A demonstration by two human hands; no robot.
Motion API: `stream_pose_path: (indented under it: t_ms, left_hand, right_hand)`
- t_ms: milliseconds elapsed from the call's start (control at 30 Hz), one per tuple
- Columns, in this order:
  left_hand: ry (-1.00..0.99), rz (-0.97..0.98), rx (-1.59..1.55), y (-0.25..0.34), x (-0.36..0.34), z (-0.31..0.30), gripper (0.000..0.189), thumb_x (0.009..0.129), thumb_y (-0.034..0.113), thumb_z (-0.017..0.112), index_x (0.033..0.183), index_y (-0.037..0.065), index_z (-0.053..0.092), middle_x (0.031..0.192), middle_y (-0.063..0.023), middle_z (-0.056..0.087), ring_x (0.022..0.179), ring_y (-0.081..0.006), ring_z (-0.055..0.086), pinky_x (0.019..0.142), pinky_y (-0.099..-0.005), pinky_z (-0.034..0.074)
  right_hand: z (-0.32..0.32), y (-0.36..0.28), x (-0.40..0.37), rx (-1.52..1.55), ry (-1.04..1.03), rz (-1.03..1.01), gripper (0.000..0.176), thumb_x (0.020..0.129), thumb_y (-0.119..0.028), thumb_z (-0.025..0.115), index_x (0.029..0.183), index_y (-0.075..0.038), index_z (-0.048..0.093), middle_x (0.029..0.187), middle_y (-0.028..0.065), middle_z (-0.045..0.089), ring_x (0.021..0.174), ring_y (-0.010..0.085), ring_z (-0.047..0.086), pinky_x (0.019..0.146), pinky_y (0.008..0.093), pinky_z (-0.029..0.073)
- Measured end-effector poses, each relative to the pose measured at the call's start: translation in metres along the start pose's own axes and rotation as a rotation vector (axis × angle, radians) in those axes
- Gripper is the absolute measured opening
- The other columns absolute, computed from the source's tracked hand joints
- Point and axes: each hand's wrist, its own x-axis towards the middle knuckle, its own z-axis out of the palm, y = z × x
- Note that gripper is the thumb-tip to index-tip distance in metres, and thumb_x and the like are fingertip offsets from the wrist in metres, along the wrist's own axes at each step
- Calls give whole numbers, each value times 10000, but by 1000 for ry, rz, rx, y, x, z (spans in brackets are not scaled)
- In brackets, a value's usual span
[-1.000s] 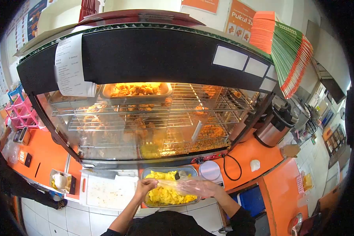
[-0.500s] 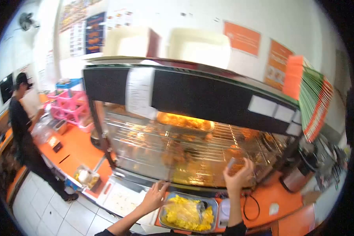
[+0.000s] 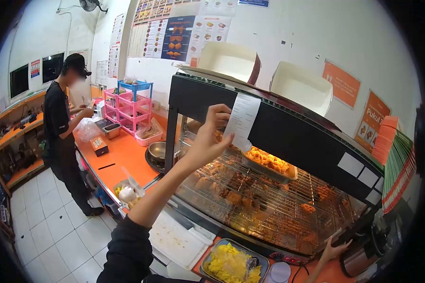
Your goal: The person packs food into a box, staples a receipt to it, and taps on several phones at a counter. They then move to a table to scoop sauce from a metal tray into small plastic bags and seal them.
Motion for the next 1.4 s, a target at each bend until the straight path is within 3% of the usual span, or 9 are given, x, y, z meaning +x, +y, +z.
stream_pose_path:
  t_ms: [333,500,633,733,833,1000,1167,1300,1400]
  left_hand:
    - [-255,-204,-138,10,-19,-22,526,833,-64,538,1337,76,479,1331,-33,499,1005,-108,572,830,-252,520]
    - [-350,-289,-237,19,-41,-51,658,811,-68,597,1415,96,394,1423,-74,402,1121,-164,564,845,-266,550]
    - [-449,-273,-216,17,-59,-78,827,778,-39,674,1475,148,269,1469,-85,301,1127,-183,550,827,-283,572]
    - [-505,-305,-186,3,-76,-106,909,770,-11,712,1498,182,204,1484,-102,244,1119,-163,544,758,-267,565]
    - [-510,-395,-195,-11,-96,-138,935,770,-9,719,1503,189,173,1496,-118,215,989,-170,611,674,-247,554]
    - [-531,-595,-210,-59,-155,-210,978,755,47,758,1508,175,146,1540,-125,116,1040,-213,615,709,-267,579]
    - [-528,-743,-263,-93,-220,-284,992,766,39,750,1514,174,114,1561,-121,69,999,-217,639,709,-265,588]
    - [-470,-811,-316,-107,-253,-328,979,779,20,731,1516,176,106,1563,-117,77,1013,-201,624,733,-275,588]
    - [-372,-886,-365,-126,-275,-348,888,799,18,709,1498,173,183,1538,-102,161,1056,-233,601,779,-309,584]
  right_hand:
    - [-3,45,20,177,-65,264,843,838,-328,727,1488,-250,197,1313,267,485,1143,389,556,903,474,511]
    - [8,26,9,66,124,192,791,873,-343,682,1476,-138,213,1224,250,538,1092,366,581,857,456,522]
    - [-3,-81,-21,-28,155,128,614,926,-275,617,1412,-41,324,1140,197,566,1046,293,581,846,403,517]
    - [30,-158,-87,564,-108,-16,434,942,-176,580,1320,-22,435,1096,123,548,998,210,557,884,349,477]
    - [-2,-362,-181,1131,-634,0,259,911,-88,571,1152,-14,513,1089,73,527,1043,164,517,895,305,450]
    - [-2,-536,-297,1405,-1461,268,408,925,-125,586,1279,-8,419,1176,68,491,1014,156,540,867,295,460]
    - [37,-603,-396,1442,-1593,598,657,835,43,638,1391,-73,306,1188,102,562,1031,124,575,872,254,491]
    - [49,-644,-436,1506,-1575,339,734,784,143,541,1436,-64,274,1460,121,334,1109,146,564,883,267,496]
    - [54,-656,-464,1390,-1841,269,768,796,144,509,1477,-62,220,1512,86,279,1132,115,541,860,237,493]
